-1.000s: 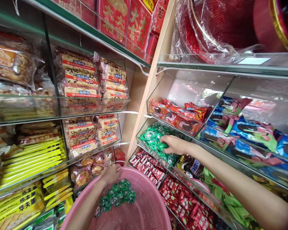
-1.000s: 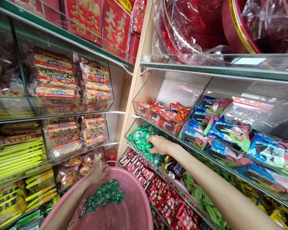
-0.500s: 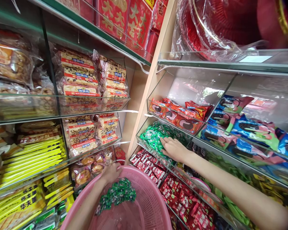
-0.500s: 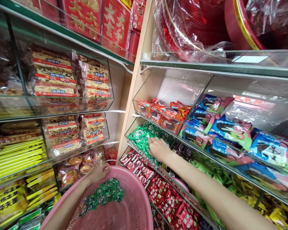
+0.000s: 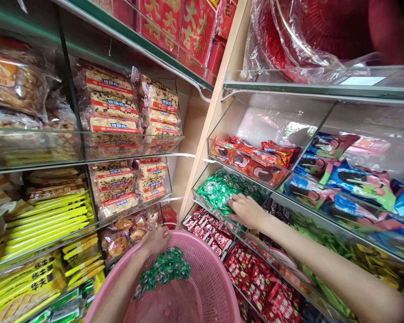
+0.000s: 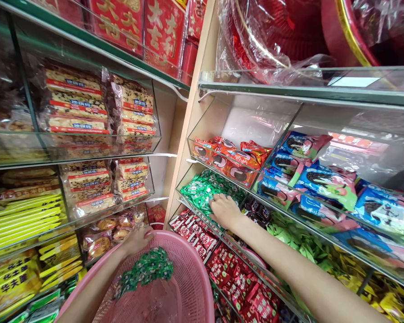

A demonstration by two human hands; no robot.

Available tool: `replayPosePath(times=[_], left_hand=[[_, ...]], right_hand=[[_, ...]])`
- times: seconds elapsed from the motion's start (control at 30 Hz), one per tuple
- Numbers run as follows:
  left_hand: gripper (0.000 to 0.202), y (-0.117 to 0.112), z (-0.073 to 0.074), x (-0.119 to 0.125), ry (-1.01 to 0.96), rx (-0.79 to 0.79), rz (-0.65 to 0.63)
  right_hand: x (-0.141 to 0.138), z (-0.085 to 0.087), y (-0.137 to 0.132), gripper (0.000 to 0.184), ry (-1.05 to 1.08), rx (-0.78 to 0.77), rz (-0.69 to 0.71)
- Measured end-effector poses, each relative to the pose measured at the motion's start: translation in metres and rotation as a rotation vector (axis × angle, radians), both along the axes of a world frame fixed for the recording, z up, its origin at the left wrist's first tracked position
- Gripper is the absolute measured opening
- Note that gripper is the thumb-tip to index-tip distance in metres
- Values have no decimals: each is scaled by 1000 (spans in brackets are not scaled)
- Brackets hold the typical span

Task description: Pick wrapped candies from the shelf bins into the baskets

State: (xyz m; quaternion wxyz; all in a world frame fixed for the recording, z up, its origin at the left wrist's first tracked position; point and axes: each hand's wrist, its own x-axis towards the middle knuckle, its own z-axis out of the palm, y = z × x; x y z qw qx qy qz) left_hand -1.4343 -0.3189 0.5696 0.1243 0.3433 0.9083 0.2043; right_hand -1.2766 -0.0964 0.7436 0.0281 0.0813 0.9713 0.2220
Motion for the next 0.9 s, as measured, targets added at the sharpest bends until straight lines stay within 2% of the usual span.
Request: replayPosePath(times=[0.23, 0.37, 0.57, 0.67, 0.77, 0.9], left_hand=[[35, 2, 4, 3, 5, -4, 9], [35, 1, 4, 3, 0, -4, 1], [33, -1, 2, 3, 14, -12, 7], [34, -1, 5, 4, 14, -20, 11], [33, 0, 7, 6, 13, -21, 11], [33, 1, 7, 6, 12, -7, 5]], right_hand=[[-2, -1, 4, 20, 29, -34, 14], [-6, 2, 9, 21, 7, -78, 10], [-12, 15, 19, 34, -76, -366, 60], [-13, 15, 21, 37, -92, -442, 36], [-13, 8, 19, 42, -49, -408, 0], [-9, 0, 14, 39, -33, -292, -1]])
